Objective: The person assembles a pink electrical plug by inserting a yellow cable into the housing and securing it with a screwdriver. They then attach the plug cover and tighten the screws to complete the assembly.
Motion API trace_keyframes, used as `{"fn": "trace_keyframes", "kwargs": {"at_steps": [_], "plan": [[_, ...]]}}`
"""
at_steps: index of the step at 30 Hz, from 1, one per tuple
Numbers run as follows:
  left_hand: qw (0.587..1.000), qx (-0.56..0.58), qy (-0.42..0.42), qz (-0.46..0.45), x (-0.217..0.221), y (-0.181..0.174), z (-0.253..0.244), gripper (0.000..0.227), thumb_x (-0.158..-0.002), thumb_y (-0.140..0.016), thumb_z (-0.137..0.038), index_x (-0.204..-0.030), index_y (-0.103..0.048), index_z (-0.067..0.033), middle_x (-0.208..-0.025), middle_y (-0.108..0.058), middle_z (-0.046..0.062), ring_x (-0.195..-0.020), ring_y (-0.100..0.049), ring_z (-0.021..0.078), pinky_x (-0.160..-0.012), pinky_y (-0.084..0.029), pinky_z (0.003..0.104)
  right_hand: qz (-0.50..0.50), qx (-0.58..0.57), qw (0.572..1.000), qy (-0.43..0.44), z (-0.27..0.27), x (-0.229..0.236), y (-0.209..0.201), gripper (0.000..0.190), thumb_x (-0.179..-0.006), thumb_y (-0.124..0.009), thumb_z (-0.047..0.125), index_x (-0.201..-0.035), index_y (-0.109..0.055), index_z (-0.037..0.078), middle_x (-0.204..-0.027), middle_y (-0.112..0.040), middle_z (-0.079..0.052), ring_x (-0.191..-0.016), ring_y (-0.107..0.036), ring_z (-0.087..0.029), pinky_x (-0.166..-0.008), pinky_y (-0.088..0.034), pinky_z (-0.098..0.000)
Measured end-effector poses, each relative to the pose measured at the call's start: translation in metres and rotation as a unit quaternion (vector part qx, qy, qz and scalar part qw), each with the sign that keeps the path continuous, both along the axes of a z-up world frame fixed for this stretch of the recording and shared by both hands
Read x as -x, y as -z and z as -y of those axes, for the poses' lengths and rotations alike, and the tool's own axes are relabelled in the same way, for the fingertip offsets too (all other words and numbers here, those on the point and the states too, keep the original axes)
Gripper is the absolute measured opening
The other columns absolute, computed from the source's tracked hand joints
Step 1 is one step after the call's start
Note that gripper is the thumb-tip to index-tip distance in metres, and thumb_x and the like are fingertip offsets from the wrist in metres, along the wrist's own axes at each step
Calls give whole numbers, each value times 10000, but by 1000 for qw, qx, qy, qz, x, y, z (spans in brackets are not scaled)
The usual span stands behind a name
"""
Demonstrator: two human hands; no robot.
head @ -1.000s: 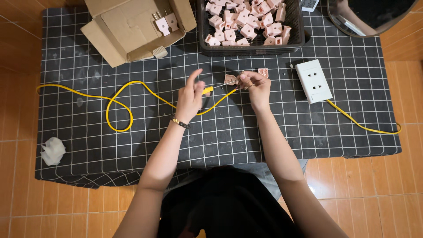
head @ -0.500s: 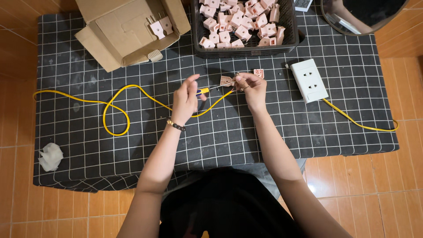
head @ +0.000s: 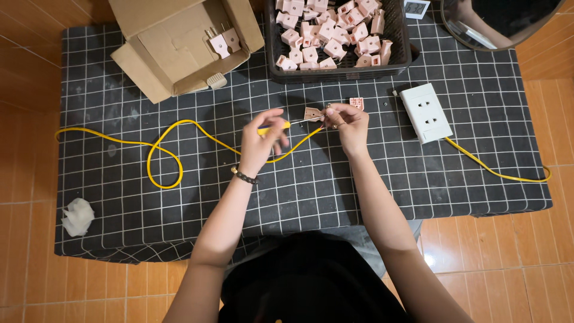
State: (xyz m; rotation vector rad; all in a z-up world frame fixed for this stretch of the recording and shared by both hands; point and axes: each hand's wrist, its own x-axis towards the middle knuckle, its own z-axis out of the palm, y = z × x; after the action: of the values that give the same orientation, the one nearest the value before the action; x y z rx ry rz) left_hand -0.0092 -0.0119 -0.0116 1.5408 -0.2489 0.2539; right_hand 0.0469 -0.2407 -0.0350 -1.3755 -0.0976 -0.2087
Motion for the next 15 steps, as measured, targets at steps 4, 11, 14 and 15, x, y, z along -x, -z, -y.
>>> {"fn": "trace_keyframes", "kwargs": {"at_steps": [4, 11, 14, 15], "plan": [[936, 133, 97, -311, -4, -11, -5, 542, -1086, -491, -453, -1220, -679, 37, -676, -703, 187, -355, -560, 118, -269, -326, 163, -2, -4, 1000, 7, -2, 4, -18, 131, -930, -804, -3, -1042, -760, -54, -832, -758, -178, -659, -732, -168, -611, -618, -277], [979, -33, 129, -155, -7, -10, -12, 305, -1037, -638, -114, -1260, -661, 93, -732, -711, 188, -508, -681, 170, -438, -560, 234, -5, 11, 1000, 14, -6, 0, -19, 142, -923, -816, -3, -1040, -760, -61, -806, -741, -164, -671, -729, -177, -635, -626, -290], [975, -199, 100, -1, -10, -3, -12, 336, -1014, -670, -59, -1350, -683, -42, -989, -735, 226, -641, -739, 242, -553, -611, 313, -13, 10, 1000, 23, -2, 1, -13, 116, -951, -787, 15, -1040, -759, -54, -817, -750, -146, -664, -721, -151, -630, -618, -267], [975, -199, 98, -1, -10, -3, -13, 336, -1014, -670, -59, -1350, -683, -42, -989, -735, 226, -641, -739, 242, -553, -611, 313, -12, 11, 1000, 22, -2, 0, -13, 116, -951, -787, 15, -1040, -759, -54, -817, -750, -146, -664, -721, -151, -630, -618, -267]]}}
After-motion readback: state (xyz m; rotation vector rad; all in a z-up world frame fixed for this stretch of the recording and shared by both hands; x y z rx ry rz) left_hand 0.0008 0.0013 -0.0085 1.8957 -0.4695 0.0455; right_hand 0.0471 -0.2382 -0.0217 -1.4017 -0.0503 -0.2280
